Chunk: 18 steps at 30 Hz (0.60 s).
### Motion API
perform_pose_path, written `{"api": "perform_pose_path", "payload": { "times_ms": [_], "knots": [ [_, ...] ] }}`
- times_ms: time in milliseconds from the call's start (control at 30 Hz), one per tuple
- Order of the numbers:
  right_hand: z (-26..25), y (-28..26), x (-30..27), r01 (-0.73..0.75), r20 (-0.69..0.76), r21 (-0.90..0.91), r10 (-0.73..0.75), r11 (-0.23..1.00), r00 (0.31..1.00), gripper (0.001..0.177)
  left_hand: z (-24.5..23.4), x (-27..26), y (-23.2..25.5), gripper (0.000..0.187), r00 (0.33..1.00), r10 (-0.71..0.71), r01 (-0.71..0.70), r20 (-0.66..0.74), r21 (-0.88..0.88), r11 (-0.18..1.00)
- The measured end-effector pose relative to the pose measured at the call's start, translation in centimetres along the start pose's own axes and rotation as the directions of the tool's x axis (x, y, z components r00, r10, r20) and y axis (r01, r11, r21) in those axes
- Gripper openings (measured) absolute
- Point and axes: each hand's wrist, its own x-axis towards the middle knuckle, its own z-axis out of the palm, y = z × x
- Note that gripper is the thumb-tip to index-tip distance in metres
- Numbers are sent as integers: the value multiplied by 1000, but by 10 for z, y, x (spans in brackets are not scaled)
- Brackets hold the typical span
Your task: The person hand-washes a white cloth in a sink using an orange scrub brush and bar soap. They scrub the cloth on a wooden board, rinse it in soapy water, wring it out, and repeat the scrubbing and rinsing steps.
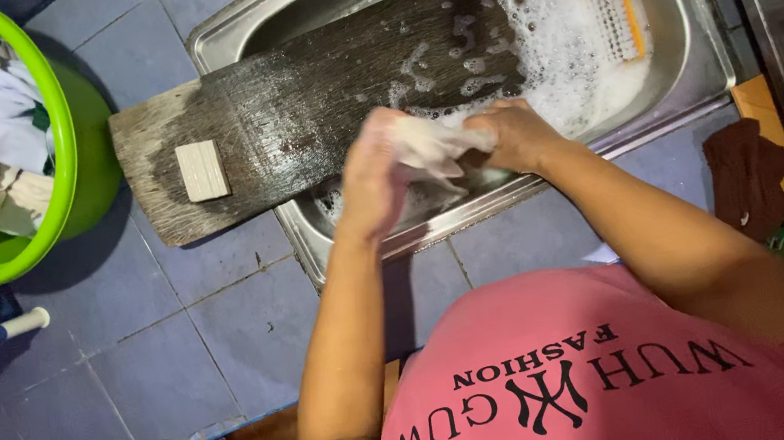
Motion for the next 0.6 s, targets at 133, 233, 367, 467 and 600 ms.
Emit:
{"api": "perform_pose_path", "payload": {
  "times_ms": [133, 233, 367, 467, 600],
  "knots": [
    [-4, 8, 5, -220, -76, 531, 304, 819, 950, 34, -8, 0, 16, 25, 979, 129, -141, -158, -69, 988],
    [-7, 9, 6, -396, -1, 733, 583, 553, 812, 32, -17, 6, 9, 24, 968, 146, -104, -202, 204, 973],
    [-25, -2, 2, -158, -147, 888, 592, 432, 793, 24, -22, 13, -25, 30, 998, -43, 64, -48, 786, 615],
    [-46, -16, -4, -79, -378, 715, 479, 695, 792, 21, -26, 3, -59, 57, 960, -258, 196, -105, 912, 359],
    [-91, -17, -13, 58, -497, 590, 306, 805, 812, 34, -40, -2, -88, 57, 998, 30, 42, -54, 949, 314]
  ]
}}
